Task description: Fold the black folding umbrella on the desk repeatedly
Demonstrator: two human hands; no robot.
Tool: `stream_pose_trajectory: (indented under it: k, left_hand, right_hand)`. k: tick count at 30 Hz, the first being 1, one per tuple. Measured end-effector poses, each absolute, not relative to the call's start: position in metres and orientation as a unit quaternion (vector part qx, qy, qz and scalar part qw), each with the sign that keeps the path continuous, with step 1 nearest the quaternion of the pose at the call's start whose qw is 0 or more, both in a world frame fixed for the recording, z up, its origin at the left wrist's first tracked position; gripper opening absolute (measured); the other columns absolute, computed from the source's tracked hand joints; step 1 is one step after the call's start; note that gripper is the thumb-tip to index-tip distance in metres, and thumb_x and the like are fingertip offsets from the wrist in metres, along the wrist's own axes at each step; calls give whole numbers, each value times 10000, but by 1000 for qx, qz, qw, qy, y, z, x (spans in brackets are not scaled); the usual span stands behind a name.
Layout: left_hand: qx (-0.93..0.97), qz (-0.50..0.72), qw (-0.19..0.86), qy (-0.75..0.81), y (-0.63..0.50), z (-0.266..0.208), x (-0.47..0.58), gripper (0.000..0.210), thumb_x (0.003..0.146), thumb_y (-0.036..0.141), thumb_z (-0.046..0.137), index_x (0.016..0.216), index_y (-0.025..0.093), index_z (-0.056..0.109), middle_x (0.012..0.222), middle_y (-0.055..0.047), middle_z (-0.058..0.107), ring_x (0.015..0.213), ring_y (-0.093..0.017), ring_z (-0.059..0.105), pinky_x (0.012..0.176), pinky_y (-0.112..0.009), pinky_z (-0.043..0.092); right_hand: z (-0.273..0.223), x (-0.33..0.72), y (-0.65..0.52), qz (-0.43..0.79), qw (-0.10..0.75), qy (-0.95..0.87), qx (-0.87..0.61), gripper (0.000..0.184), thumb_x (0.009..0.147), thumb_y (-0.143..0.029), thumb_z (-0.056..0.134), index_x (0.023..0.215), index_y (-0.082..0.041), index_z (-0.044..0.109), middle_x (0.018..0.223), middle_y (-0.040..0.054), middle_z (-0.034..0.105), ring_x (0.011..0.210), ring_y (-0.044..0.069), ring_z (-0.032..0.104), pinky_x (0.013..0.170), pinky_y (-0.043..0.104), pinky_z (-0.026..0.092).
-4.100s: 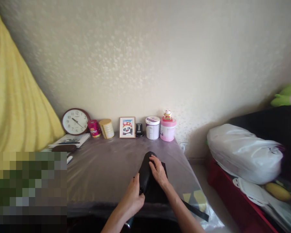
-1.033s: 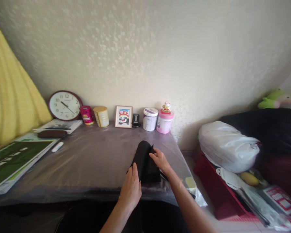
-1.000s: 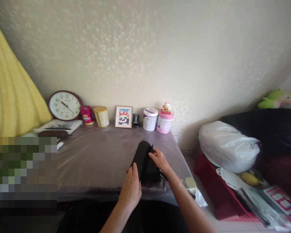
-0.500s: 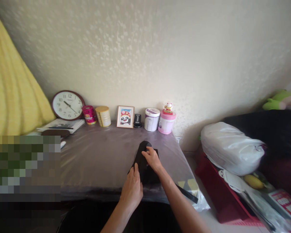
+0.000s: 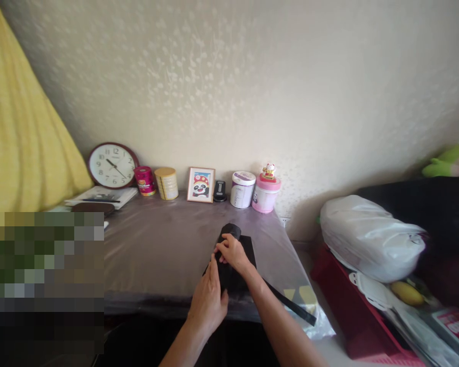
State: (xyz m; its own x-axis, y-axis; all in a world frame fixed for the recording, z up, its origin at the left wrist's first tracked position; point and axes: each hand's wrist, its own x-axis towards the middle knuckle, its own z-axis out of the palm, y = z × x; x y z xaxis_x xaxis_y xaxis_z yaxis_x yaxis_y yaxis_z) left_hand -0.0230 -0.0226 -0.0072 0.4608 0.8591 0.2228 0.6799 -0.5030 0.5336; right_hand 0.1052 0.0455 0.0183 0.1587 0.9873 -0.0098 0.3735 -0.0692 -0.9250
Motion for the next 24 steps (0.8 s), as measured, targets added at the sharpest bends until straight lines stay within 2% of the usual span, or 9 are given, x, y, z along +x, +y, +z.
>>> stream_pose_trajectory:
  k: [2,4,8,12,15,18,21,24]
  left_hand:
    - [828,263,207,450,-24,-3,-25,837,759,124,430,1392,102,-117,1468,-201,196,1319,-255,309,1023,-385,360]
    - [823,266,211,456,-26,2,-26,847,785,172,454,1396,160,-132,1465,-178,211,1301,-263,340,985,-389,396]
    - [828,221,191,478,-27,7,-26,731,845,210,423,1417,209,-33,1271,-152,455,1056,-240,563,810,-346,490]
    - [836,193,145,493,-27,3,-25,616,867,172,372,1415,153,92,1134,-137,515,947,-209,592,785,-316,491]
    - [838,176,126,502,-27,1,-24,565,872,159,355,1401,121,161,1116,-143,521,964,-222,584,809,-330,484]
    - [838,166,111,508,-26,-1,-23,539,873,148,335,1389,88,191,1127,-162,526,988,-236,580,829,-344,477]
    - [836,173,105,511,-25,-5,-21,530,866,157,340,1367,36,215,1175,-190,519,1046,-244,561,869,-340,462]
    - [832,182,97,516,-24,-10,-21,520,858,173,345,1346,23,247,1213,-199,513,1076,-240,552,887,-332,455]
  right_hand:
    - [14,107,47,352,411,-548,-638,322,776,-162,497,1097,-147,493,698,-12,691,392,62,551,396,154,433]
    - [11,108,49,347,407,-554,-638,321,777,-166,497,1098,-150,495,703,-12,694,408,66,562,405,156,434]
    - [13,106,48,335,409,-565,-634,321,763,-158,511,1084,-164,509,721,-10,703,464,82,575,430,167,441]
    - [21,103,34,322,438,-591,-596,285,821,-206,465,1101,-210,517,805,-19,703,493,87,572,468,198,478]
    - [21,107,17,196,475,-629,-583,221,870,-263,444,1037,-232,586,883,3,691,699,124,628,682,265,523]
    - [14,116,8,65,459,-691,-554,205,877,-248,467,985,-226,640,1019,48,673,1015,177,577,919,350,445]
    - [5,123,15,23,405,-748,-525,242,891,-226,447,1039,-220,638,1159,69,627,1206,198,455,1020,419,345]
    - [-3,129,35,16,359,-762,-539,280,916,-237,397,1078,-230,625,1184,64,616,1243,193,420,1049,453,272]
